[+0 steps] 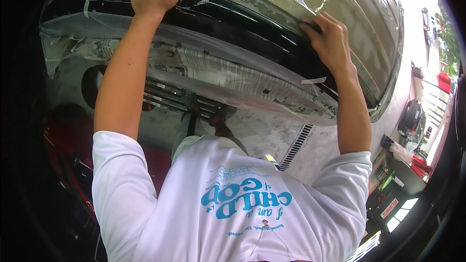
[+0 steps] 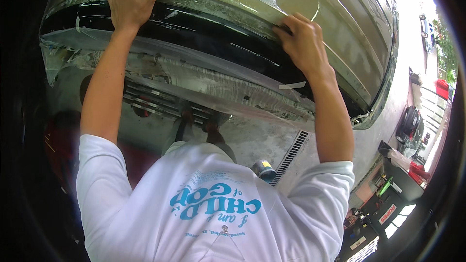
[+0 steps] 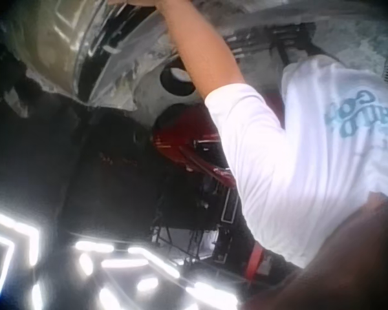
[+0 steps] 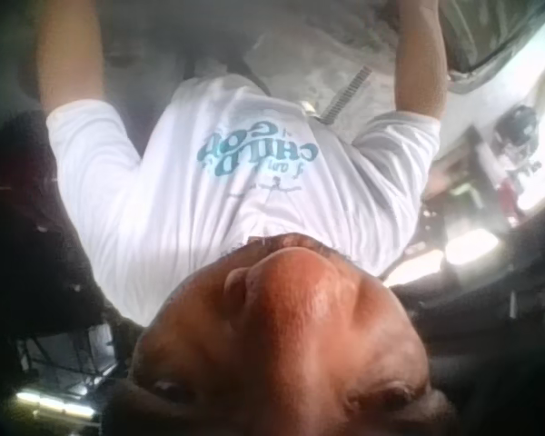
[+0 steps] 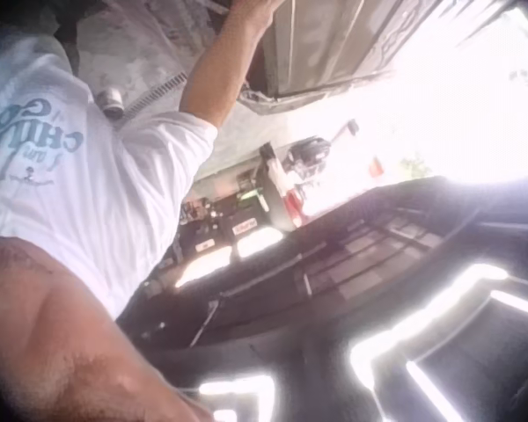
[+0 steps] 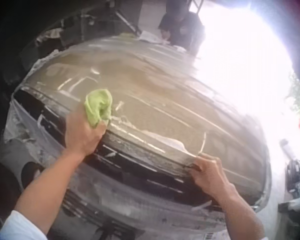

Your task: The person wipes the hood of a red car with a green microfiber cloth and a black squeegee. The hood is partially masked with newspaper and tape. The person repeatedly wipes and scrapes the same area of the hood.

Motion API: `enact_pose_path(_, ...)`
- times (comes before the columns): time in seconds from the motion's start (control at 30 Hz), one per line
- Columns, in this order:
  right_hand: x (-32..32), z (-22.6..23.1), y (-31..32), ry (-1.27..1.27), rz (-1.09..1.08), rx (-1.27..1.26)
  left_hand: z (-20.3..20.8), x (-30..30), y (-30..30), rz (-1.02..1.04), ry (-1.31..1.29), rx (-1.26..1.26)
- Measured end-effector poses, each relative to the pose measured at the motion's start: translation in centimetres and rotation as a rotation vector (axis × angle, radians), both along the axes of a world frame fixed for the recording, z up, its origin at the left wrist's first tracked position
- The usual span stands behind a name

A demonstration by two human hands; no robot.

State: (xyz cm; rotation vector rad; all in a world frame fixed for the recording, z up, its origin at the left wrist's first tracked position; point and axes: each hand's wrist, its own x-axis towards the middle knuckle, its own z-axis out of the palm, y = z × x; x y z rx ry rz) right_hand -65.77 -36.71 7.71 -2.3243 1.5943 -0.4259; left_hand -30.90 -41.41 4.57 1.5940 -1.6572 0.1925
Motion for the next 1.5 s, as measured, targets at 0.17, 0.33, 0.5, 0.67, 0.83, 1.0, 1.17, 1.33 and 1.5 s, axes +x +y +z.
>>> enact_pose_path(0.17, 3.2, -1.6, -1.3, -0.115, 0.005, -0.047, 0.0, -0.7, -0.5, -0.052, 0.037, -0.046)
enact_pose_path(0.33, 5.1, -1.5, -1.8, -0.030, 0.034, -0.098, -0.7, 0.1, -0.1, -0.006, 0.002, -0.051)
enact_pose_path(0.5, 1.3, -1.2, 0.4, -0.001, 0.035, -0.097, -0.8, 0.0, -0.3, 0.019, -0.012, -0.026)
enact_pose_path(0.67, 6.6, -1.5, -2.7, 0.012, 0.063, -0.158, -0.7, 0.3, -0.6, 0.037, 0.014, 0.055)
enact_pose_path(0.83, 5.6, -2.3, -2.5, -0.030, 0.150, -0.199, -0.7, -0.2, -0.7, 0.079, 0.010, 0.107)
enact_pose_path(1.0, 2.2, -2.0, -1.0, 0.066, 0.099, -0.175, -0.8, 0.9, 0.4, 0.139, -0.052, 0.032)
enact_pose_path(1.17, -1.3, -1.3, 0.7, -0.005, 0.016, -0.113, -1.4, -0.3, -0.8, 0.103, -0.078, 0.016)
enact_pose_path(1.33, 5.6, -1.7, -1.7, 0.080, 0.108, -0.209, -1.0, 0.3, 0.3, 0.095, -0.031, 0.029)
enact_pose_path(1.5, 0.1, -3.1, 0.1, 0.093, 0.119, -0.262, -2.1, 0.0, -0.8, 0.081, 0.003, -0.044)
